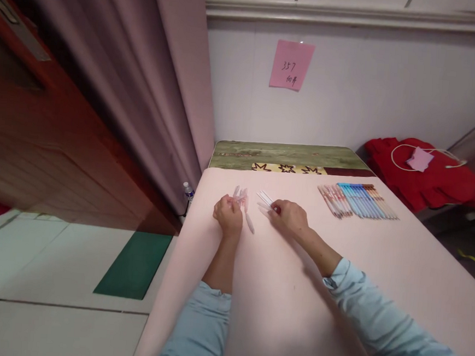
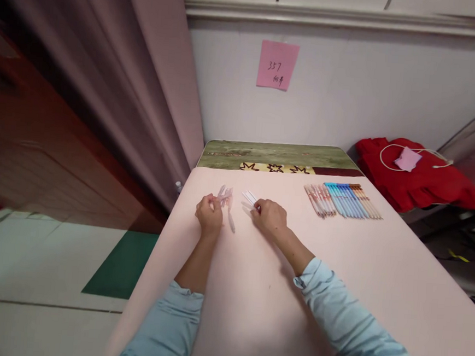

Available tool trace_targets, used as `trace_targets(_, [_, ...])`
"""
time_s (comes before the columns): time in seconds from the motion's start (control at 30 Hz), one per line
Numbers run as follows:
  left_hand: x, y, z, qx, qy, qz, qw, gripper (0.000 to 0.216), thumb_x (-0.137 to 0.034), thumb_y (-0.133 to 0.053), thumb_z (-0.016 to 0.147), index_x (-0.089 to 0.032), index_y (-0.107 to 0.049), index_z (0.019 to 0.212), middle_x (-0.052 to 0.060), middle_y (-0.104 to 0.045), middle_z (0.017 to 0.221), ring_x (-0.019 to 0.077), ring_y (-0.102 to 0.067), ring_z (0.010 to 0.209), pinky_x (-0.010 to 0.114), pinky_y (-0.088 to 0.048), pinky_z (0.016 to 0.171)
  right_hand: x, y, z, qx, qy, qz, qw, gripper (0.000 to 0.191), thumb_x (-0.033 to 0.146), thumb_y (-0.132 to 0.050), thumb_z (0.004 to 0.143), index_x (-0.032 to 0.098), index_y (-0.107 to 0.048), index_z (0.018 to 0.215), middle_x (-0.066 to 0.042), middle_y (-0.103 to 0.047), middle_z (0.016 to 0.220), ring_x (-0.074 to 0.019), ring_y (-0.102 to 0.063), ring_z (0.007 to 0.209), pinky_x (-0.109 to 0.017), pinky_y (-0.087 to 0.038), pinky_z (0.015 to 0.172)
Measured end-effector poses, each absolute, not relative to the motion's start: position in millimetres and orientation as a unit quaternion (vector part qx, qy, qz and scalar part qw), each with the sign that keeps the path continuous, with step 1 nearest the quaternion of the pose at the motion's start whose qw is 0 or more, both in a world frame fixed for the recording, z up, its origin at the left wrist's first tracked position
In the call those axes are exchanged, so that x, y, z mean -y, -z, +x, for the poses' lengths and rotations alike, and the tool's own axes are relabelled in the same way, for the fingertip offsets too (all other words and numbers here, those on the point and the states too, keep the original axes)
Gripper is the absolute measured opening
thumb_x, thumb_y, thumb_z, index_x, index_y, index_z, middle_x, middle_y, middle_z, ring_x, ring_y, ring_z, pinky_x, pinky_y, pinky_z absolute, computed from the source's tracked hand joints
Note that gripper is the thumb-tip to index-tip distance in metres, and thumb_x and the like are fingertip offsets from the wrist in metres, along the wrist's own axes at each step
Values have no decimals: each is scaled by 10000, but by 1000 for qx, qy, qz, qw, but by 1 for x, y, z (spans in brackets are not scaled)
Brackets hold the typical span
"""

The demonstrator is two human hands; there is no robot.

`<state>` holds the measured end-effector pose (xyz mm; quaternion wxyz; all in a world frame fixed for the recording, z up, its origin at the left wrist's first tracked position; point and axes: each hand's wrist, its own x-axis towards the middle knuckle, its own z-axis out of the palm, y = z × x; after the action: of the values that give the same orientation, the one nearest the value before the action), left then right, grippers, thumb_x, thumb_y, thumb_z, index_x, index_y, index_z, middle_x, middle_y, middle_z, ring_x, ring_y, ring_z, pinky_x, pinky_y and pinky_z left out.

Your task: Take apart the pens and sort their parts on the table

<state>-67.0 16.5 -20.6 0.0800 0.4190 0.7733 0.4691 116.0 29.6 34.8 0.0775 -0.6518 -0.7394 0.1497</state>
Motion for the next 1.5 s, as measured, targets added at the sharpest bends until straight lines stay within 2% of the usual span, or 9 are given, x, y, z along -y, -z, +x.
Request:
trace_targets(0.23, [5, 19, -59, -757, -450, 468, 73, 203, -123, -604, 718, -226, -556, 886, 95, -653, 1198, 263, -543, 1225, 425, -360, 1079, -17, -37, 108, 744, -172, -638, 99, 212, 391, -556, 869, 250, -712, 897, -41, -736, 934, -185, -641, 839, -249, -391, 667])
trace_targets(0.43, [24, 23, -61, -729, -511, 445, 96, 335, -79, -426, 817, -204, -521, 1114, 113, -567, 1342, 188, -510, 1279, 342, -391, 1062, -12, -31, 115, 743, -175, -639, 92, 398, 535, -629, 803, 249, -673, 1077, -61, -722, 1023, -217, -650, 903, -279, -422, 718])
trace_targets(0.53, [34, 20, -64, -756, -479, 440, 65, 337, -53, -426, 800, -185, -552, 1083, 131, -583, 1281, 224, -491, 1282, 369, -369, 1072, -8, -28, 116, 749, -162, -638, 76, 405, 503, -632, 807, 232, -650, 1107, -83, -719, 1042, -232, -653, 951, -300, -439, 767])
trace_targets(0.63, [44, 16, -62, -796, -400, 452, 43, 249, -152, -526, 811, -158, -583, 1054, 154, -599, 1187, 299, -519, 1193, 435, -377, 1035, -9, -28, 113, 747, -141, -647, 61, 406, 483, -606, 824, 198, -634, 1112, -120, -716, 1050, -258, -657, 983, -325, -451, 792])
trace_targets(0.73, [50, 12, -56, -816, -331, 472, 43, 402, -340, -645, 789, -136, -571, 1128, 168, -596, 1156, 342, -523, 1134, 470, -390, 983, -13, -28, 111, 755, -131, -641, 47, 371, 452, -580, 838, 191, -642, 1093, -131, -717, 1041, -273, -663, 979, -342, -460, 796])
trace_targets(0.8, [50, 12, -52, -816, -306, 489, 48, 482, -373, -689, 756, -147, -557, 1160, 156, -600, 1150, 342, -519, 1134, 462, -386, 973, -15, -28, 110, 760, -126, -636, 49, 343, 415, -561, 849, 186, -646, 1090, -135, -718, 1033, -274, -668, 971, -344, -461, 799])
trace_targets(1.07, [48, 11, -51, -795, -309, 517, 72, 418, -130, -578, 752, -198, -562, 1164, 118, -637, 1162, 310, -526, 1141, 439, -372, 957, -15, -31, 98, 739, -215, -635, 68, 274, 446, -606, 795, 197, -715, 825, -114, -739, 931, -251, -670, 909, -290, -438, 714])
trace_targets(1.33, [49, 17, -57, -777, -385, 493, 72, 332, -154, -501, 805, -206, -593, 1120, 115, -650, 1158, 299, -553, 1130, 463, -388, 988, 3, -33, 115, 738, -254, -613, 128, 313, 505, -570, 854, 232, -712, 911, -34, -742, 911, -164, -644, 815, -236, -376, 630])
trace_targets(1.5, [43, 25, -67, -759, -433, 482, 60, 271, -164, -437, 836, -213, -610, 1039, 109, -657, 1109, 276, -572, 1100, 442, -411, 1013, -3, -29, 201, 671, -177, -691, 202, 275, 441, -509, 905, 248, -706, 908, -22, -739, 891, -178, -646, 835, -248, -387, 665])
